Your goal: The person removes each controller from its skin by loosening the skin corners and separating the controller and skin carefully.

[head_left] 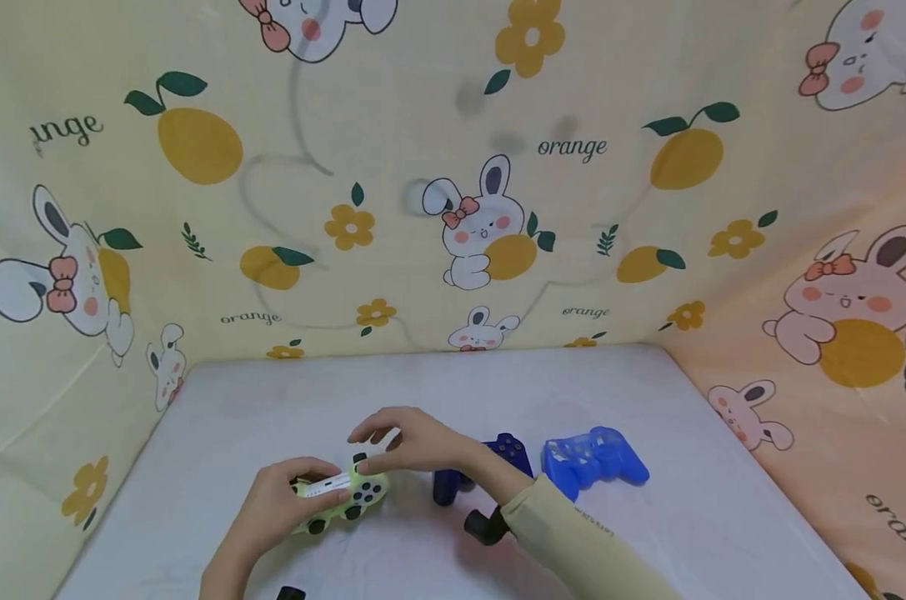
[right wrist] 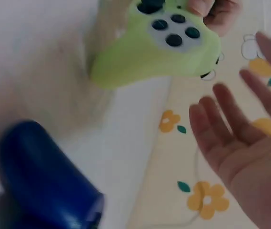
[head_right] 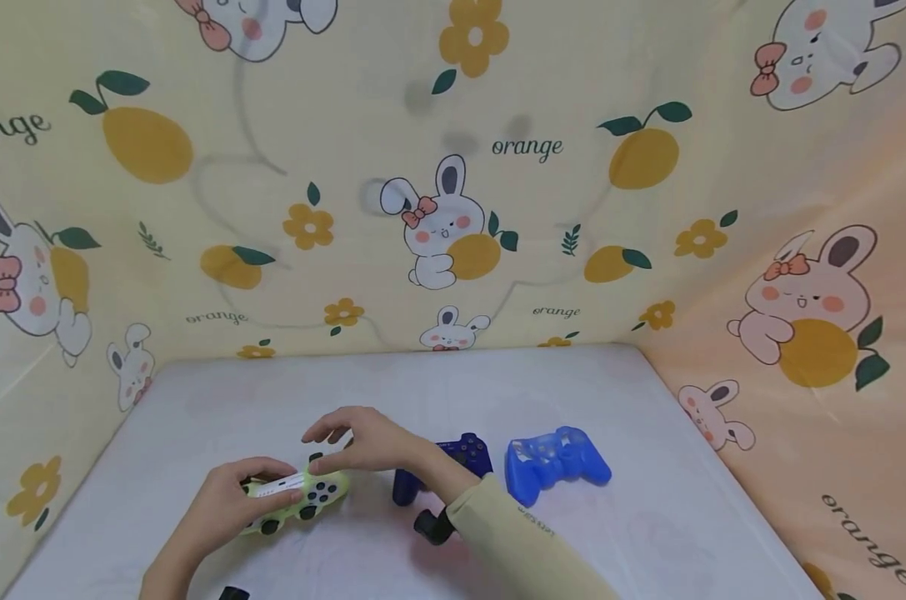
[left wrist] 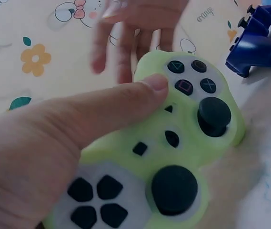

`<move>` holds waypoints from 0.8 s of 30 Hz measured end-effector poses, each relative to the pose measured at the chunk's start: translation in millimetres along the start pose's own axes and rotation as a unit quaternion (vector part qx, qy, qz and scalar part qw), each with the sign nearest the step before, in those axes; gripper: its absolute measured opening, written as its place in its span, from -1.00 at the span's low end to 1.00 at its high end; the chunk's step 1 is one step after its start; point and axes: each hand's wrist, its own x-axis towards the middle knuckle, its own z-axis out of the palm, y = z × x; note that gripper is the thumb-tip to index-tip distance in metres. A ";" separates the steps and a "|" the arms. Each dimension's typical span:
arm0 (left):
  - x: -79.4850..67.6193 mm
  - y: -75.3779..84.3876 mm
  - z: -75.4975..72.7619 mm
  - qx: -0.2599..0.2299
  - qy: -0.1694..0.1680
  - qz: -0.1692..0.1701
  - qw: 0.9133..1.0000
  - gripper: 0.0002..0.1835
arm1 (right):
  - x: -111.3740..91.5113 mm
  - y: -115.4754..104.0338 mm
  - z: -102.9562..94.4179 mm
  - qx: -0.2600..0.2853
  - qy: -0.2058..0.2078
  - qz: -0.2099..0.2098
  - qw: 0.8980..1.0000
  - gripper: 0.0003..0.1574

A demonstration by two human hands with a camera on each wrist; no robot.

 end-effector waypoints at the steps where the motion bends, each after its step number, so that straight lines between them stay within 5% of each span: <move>1: -0.6 -0.4 0.1 -0.002 0.002 0.000 1.000 -0.61 | 4.6 -1.7 -1.0 -0.017 -0.020 -0.013 1.000 -0.57; 6: -2.5 -2.8 0.7 -0.014 0.011 -0.005 1.000 -0.59 | 23.1 -4.9 3.4 -0.133 -0.111 -0.061 0.983 -0.67; 10: -2.5 -5.2 0.8 -0.022 0.012 -0.007 1.000 -0.59 | 30.2 -5.0 4.7 -0.189 -0.134 -0.094 0.968 -0.75; 17: -3.4 -9.5 0.3 -0.024 0.017 0.000 1.000 -0.60 | 38.0 -1.2 3.0 -0.178 -0.122 -0.108 0.970 -0.84; 24: -3.4 -9.5 1.2 -0.037 0.016 -0.002 0.999 -0.61 | 40.5 12.5 13.2 -0.094 -0.120 -0.066 0.986 -0.88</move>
